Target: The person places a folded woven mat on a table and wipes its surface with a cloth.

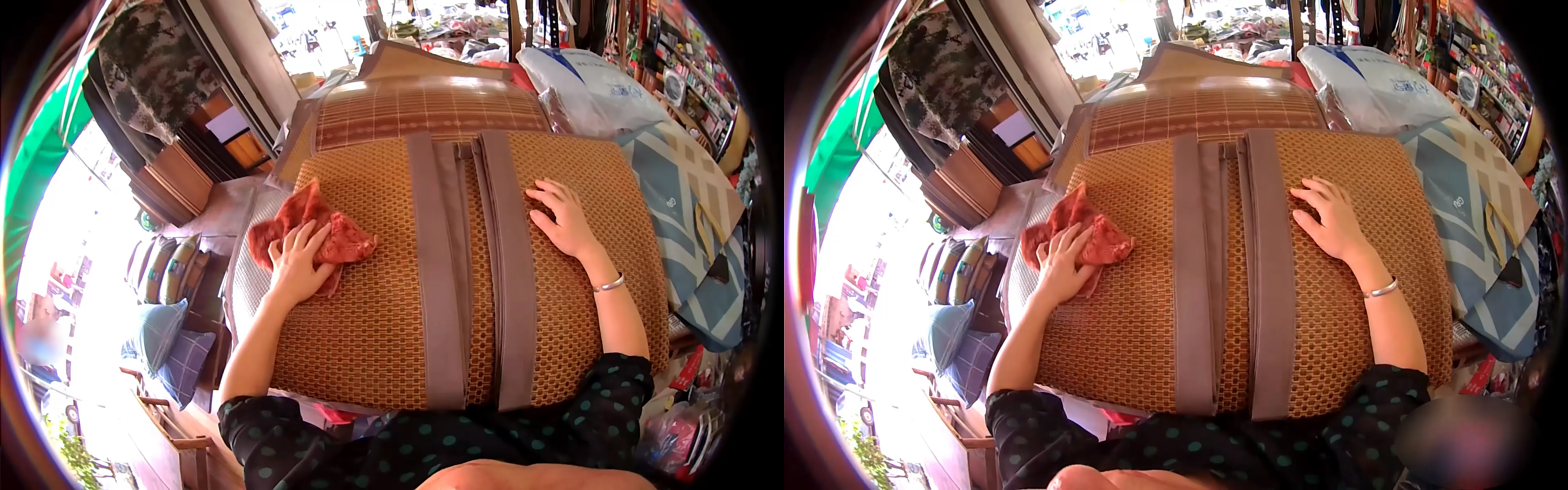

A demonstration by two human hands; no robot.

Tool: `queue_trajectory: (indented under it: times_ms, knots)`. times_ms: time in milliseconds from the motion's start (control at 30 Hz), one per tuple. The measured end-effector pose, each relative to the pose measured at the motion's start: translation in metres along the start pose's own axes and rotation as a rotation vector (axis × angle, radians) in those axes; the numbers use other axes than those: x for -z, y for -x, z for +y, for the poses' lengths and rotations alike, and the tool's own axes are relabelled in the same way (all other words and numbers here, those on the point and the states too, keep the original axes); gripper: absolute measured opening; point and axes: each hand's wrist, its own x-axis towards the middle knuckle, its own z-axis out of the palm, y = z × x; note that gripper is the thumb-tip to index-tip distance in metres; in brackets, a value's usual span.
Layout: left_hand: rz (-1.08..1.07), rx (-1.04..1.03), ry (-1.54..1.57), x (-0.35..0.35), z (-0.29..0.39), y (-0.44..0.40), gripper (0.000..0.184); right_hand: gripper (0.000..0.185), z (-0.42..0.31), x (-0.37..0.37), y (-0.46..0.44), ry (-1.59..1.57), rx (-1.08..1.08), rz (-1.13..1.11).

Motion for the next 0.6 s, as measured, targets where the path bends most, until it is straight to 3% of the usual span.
queue_trajectory:
  times_ms: [133, 200, 333, 433, 500, 533, 600]
  knots:
    - [-0.003, -0.169, 0.040, -0.001, 0.026, 0.018, 0.074, 0.044, -0.004, 0.003, 0.000, -0.014, -0.017, -0.011]
    - [-0.102, -0.428, 0.153, 0.014, 0.084, 0.051, 0.077, 0.045, 0.000, 0.000, 0.001, 0.006, -0.006, -0.005]
    - [-0.195, -0.614, 0.187, 0.024, 0.110, 0.077, 0.083, 0.044, -0.002, 0.002, 0.000, -0.001, -0.006, -0.011]
    - [-0.175, -0.528, 0.167, 0.017, 0.080, 0.061, 0.078, 0.045, 0.002, 0.009, -0.001, 0.021, 0.025, -0.057]
    - [-0.046, -0.223, 0.092, 0.009, 0.033, 0.033, 0.075, 0.046, 0.013, 0.021, -0.001, 0.079, 0.013, -0.084]
    - [-0.024, -0.264, 0.092, 0.005, 0.026, 0.033, 0.076, 0.047, 0.020, 0.018, 0.000, 0.085, 0.020, -0.086]
    - [0.008, -0.084, 0.022, -0.001, 0.002, 0.017, 0.075, 0.048, 0.061, 0.023, 0.000, 0.157, -0.152, -0.006]
